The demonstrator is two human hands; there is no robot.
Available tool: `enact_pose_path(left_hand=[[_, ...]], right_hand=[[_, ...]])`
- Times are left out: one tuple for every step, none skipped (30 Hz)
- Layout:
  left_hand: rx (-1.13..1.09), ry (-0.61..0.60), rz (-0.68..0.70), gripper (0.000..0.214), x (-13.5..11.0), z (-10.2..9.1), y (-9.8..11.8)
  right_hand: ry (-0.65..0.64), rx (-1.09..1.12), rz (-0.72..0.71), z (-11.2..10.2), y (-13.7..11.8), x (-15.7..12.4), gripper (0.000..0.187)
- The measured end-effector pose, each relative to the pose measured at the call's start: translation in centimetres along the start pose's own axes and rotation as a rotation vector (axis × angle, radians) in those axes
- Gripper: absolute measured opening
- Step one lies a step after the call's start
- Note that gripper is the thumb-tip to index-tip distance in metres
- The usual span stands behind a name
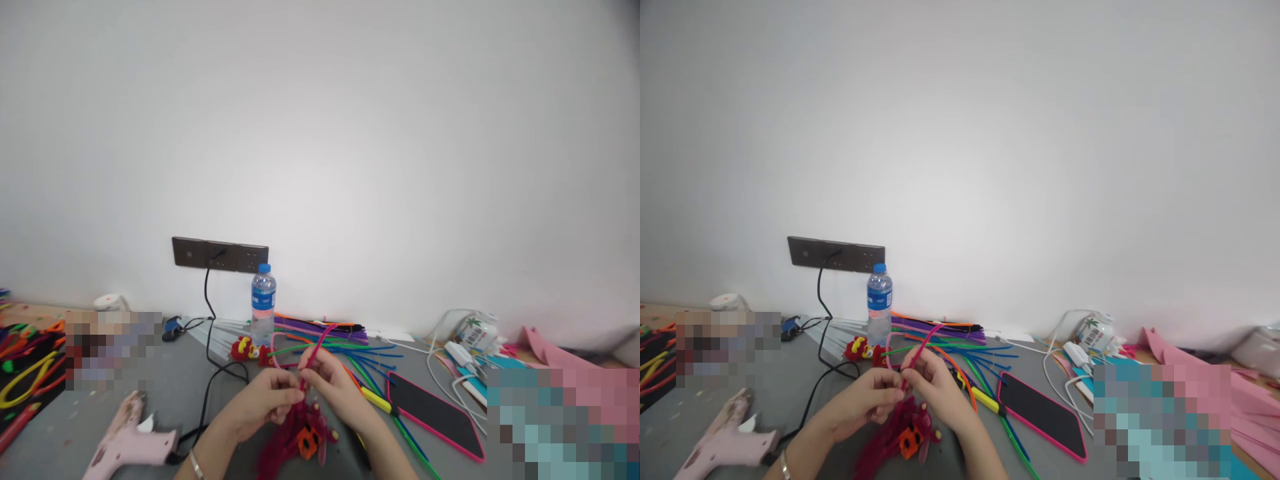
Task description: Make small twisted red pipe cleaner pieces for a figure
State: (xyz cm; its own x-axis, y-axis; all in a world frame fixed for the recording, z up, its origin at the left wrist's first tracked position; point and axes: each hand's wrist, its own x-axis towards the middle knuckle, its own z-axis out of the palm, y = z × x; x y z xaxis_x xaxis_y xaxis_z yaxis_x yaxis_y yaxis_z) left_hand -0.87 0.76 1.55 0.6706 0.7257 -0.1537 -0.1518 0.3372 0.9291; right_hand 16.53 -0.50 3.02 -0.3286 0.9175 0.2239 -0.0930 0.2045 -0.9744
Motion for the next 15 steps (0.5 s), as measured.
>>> enact_pose_path(left_hand=[[-0.013, 0.014, 0.003, 0.033, 0.01, -0.03, 0.05], [-0.025, 0.033, 0.006, 0.034, 0.04, -0.08, 0.1], [-0.033, 0.058, 0.01, 0.035, 0.09, -0.14, 0.16], [-0.039, 0.09, 0.017, 0.036, 0.16, -0.19, 0.22], [-0.047, 0.126, 0.028, 0.037, 0.24, -0.22, 0.29], [-0.055, 0.161, 0.044, 0.038, 0.33, -0.22, 0.36], [-0.063, 0.191, 0.065, 0.039, 0.41, -0.2, 0.43], [-0.072, 0.218, 0.086, 0.04, 0.49, -0.14, 0.49], [-0.081, 0.239, 0.107, 0.041, 0.54, -0.05, 0.55], [-0.089, 0.255, 0.127, 0.041, 0.56, 0.05, 0.59], [-0.097, 0.267, 0.141, 0.042, 0.56, 0.17, 0.62], [-0.105, 0.276, 0.152, 0.042, 0.54, 0.28, 0.64], [-0.114, 0.285, 0.161, 0.042, 0.5, 0.37, 0.66], [-0.124, 0.293, 0.168, 0.042, 0.47, 0.45, 0.67], [-0.138, 0.3, 0.174, 0.042, 0.44, 0.49, 0.67]], right_hand=[[0.012, -0.001, -0.007, 0.0, 0.06, 0.07, 0.026], [0.021, 0.003, -0.018, 0.0, 0.13, 0.12, 0.025], [0.028, 0.009, -0.036, -0.01, 0.19, 0.17, 0.024], [0.041, 0.013, -0.059, -0.01, 0.24, 0.2, 0.023], [0.058, 0.014, -0.086, -0.01, 0.27, 0.22, 0.022], [0.076, 0.01, -0.114, 0.0, 0.28, 0.22, 0.021], [0.093, 0.002, -0.139, 0.02, 0.26, 0.22, 0.02], [0.107, -0.01, -0.16, 0.06, 0.21, 0.21, 0.02], [0.115, -0.023, -0.177, 0.12, 0.15, 0.19, 0.019], [0.12, -0.033, -0.192, 0.19, 0.07, 0.17, 0.018], [0.126, -0.041, -0.205, 0.27, 0.01, 0.14, 0.017], [0.135, -0.046, -0.216, 0.36, -0.05, 0.11, 0.017], [0.146, -0.054, -0.225, 0.46, -0.08, 0.06, 0.016], [0.159, -0.068, -0.233, 0.56, -0.09, 0.02, 0.016], [0.171, -0.088, -0.241, 0.67, -0.07, -0.03, 0.015]])
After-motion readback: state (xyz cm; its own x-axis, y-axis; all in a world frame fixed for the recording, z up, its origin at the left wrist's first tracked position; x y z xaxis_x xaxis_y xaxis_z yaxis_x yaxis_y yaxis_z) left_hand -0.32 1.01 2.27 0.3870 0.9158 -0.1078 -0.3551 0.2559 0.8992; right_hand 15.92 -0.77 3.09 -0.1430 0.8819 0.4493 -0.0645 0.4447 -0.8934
